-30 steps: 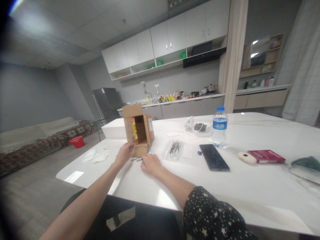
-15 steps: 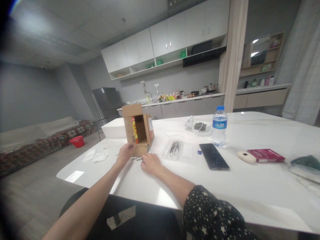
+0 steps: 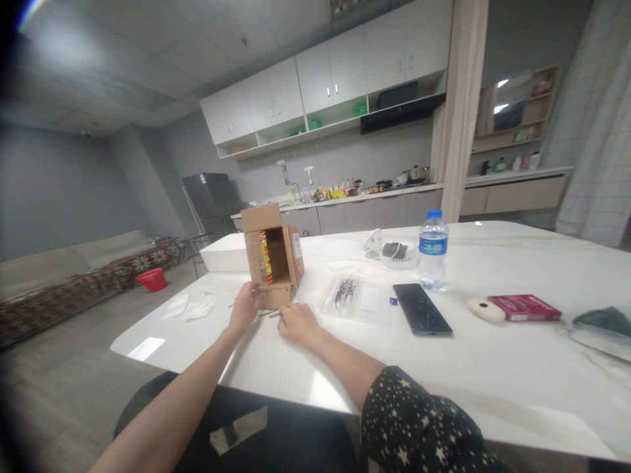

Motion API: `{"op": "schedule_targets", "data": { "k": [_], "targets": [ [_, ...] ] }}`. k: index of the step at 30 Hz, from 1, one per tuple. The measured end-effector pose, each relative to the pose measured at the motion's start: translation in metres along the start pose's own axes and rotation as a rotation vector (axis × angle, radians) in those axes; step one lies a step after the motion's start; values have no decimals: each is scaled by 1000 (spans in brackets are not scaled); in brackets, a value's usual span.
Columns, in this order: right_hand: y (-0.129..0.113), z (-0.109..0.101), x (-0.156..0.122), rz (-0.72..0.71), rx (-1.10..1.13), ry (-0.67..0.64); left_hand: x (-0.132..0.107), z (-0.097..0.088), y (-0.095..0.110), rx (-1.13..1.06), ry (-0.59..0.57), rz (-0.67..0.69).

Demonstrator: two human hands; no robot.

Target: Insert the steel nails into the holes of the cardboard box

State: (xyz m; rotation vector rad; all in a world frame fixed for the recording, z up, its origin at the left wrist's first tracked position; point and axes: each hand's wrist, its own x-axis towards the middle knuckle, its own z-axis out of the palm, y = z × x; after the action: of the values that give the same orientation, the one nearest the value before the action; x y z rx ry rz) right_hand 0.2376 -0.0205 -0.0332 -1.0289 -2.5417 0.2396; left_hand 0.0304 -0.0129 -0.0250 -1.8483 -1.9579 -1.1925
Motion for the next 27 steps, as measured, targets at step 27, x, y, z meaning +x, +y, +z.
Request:
{"op": "schedule_targets", "data": {
  "k": [27],
  "targets": [
    [-3, -4, -2, 5, 4, -4, -31, -8, -16, 148, -263, -42]
  ]
}}
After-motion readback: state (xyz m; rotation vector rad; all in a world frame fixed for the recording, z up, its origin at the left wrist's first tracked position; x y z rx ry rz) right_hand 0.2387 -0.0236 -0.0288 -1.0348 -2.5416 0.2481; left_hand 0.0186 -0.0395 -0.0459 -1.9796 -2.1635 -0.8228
